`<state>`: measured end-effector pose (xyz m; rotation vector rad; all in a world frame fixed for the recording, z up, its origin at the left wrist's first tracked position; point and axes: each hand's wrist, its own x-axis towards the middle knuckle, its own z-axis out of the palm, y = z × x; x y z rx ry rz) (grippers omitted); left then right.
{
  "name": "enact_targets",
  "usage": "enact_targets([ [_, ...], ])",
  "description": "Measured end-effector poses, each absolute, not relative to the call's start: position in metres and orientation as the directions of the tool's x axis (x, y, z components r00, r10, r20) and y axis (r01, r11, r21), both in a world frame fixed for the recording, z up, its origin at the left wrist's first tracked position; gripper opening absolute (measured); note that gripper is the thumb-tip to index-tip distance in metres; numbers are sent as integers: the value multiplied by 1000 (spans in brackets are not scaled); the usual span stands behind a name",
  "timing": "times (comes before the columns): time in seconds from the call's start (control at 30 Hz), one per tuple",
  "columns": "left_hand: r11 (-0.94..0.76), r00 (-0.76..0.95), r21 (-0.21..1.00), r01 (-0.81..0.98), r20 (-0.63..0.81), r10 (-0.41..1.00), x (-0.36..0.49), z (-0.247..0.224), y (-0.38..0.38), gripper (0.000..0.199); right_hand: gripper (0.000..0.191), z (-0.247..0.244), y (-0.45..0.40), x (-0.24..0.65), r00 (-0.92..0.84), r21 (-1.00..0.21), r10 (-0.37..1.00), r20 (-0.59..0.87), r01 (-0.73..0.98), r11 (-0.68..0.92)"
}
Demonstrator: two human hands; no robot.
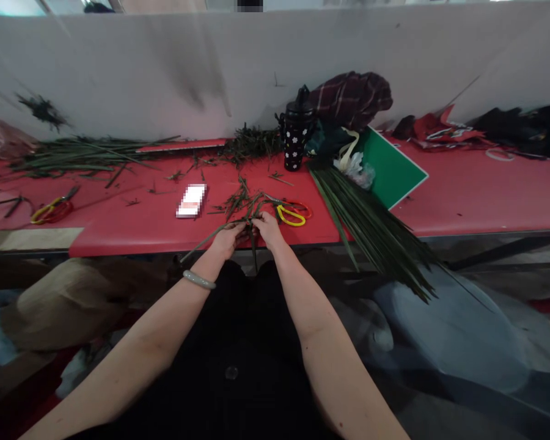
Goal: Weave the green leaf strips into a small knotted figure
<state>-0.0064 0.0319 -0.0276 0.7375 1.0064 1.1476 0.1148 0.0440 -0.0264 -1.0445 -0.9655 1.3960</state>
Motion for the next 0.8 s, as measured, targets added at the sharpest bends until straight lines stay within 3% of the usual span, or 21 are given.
enact_targets([
  [0.27,482,367,809,-336,-359,858,-26,-15,42,25,22,-30,45,119,-77,-955,996,-39,-292,-60],
  [0.57,480,500,817,-319,-285,818,-39,-11,41,32,27,-31,48,123,-77,-927,989,-125,-347,-144],
  [0.8,481,573,860,-173,-309,759,-43,-18,55,31,22,-38,50,124,-101,-950,990,-96,-289,-121],
])
